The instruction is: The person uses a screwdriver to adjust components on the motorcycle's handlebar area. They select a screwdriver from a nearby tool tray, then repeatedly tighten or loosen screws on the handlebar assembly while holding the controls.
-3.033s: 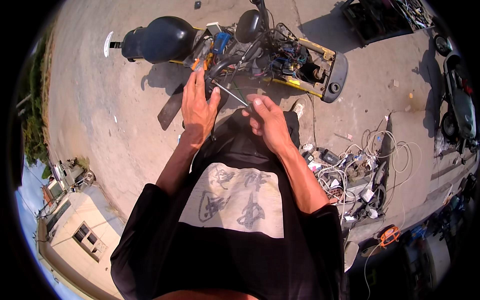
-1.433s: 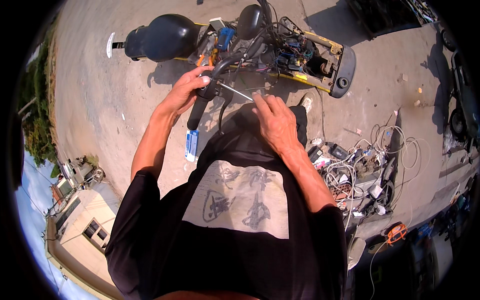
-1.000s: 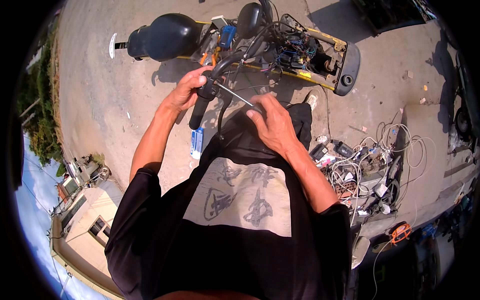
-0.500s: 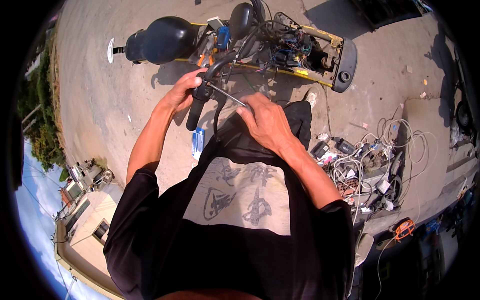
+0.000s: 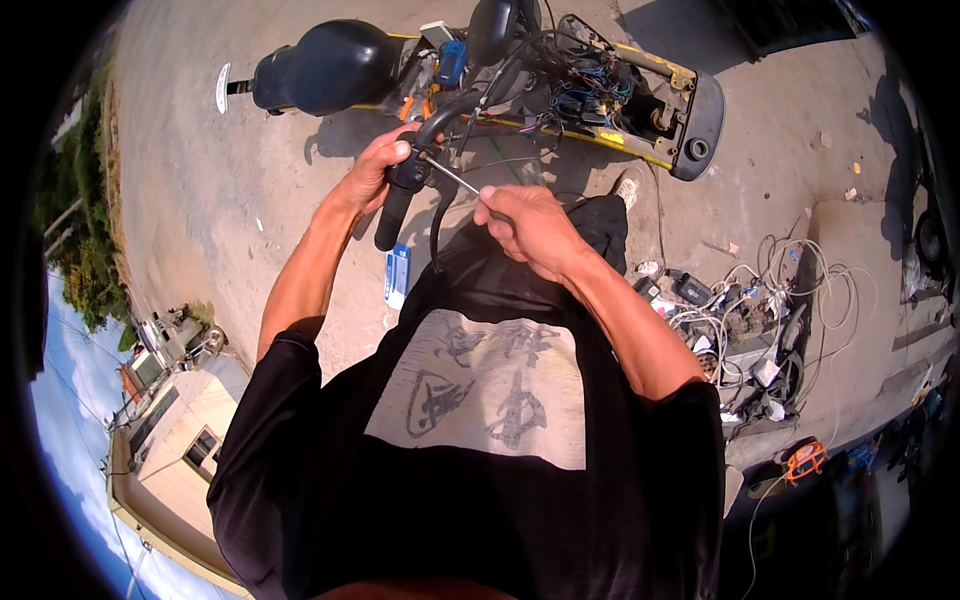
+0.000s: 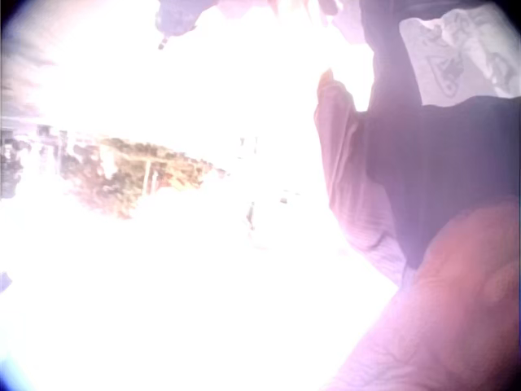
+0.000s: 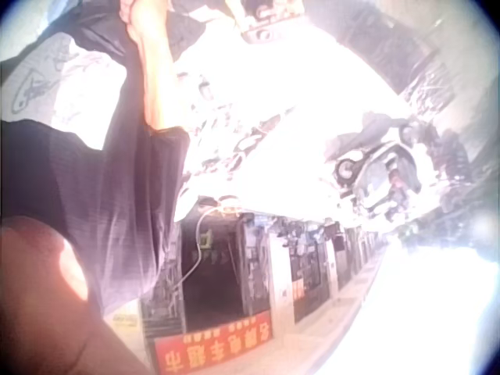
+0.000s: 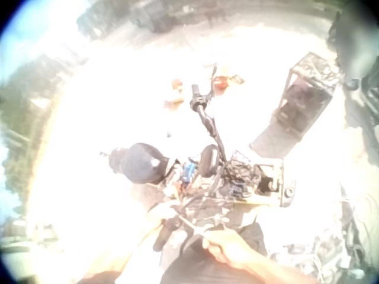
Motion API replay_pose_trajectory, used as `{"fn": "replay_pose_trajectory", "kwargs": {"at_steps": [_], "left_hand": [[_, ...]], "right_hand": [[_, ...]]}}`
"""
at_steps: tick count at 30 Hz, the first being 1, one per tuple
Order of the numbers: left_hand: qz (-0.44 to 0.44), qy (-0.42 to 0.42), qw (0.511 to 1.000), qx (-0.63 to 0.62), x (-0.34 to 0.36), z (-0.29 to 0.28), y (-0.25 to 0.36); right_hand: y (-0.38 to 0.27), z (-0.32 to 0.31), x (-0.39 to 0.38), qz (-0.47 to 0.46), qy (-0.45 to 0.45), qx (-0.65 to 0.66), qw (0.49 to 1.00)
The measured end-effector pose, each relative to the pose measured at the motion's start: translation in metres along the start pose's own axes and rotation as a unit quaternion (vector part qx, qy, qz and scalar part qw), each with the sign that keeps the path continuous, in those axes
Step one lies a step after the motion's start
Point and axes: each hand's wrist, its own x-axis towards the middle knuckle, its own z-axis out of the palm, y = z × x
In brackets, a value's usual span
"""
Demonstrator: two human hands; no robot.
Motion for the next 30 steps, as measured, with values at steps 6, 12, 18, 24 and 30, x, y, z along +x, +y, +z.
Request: {"fn": "replay_pose_trajectory", "kwargs": {"at_steps": [6,12,18,24,30], "left_hand": [[-0.015,0.003,0.999,-0.029,0.003,-0.003,0.003],[-0.01,0.007,1.0,-0.017,0.006,-0.004,-0.003],[0.002,0.004,1.0,-0.016,0.007,-0.002,-0.005],[0.052,0.047,0.995,0.075,0.004,-0.002,-0.009],[0.035,0.024,0.989,0.14,-0.003,-0.001,0.004]], "right_hand": [[0.01,0.019,-0.007,-0.459,0.213,-0.634,0.585],[0.013,0.011,0.002,-0.376,0.179,-0.596,0.687],[-0.005,-0.002,0.003,0.013,-0.016,-0.007,1.0],[0.006,0.017,-0.002,-0.439,0.212,-0.585,0.648],[0.014,0.021,0.001,-0.399,0.235,-0.644,0.609]]}}
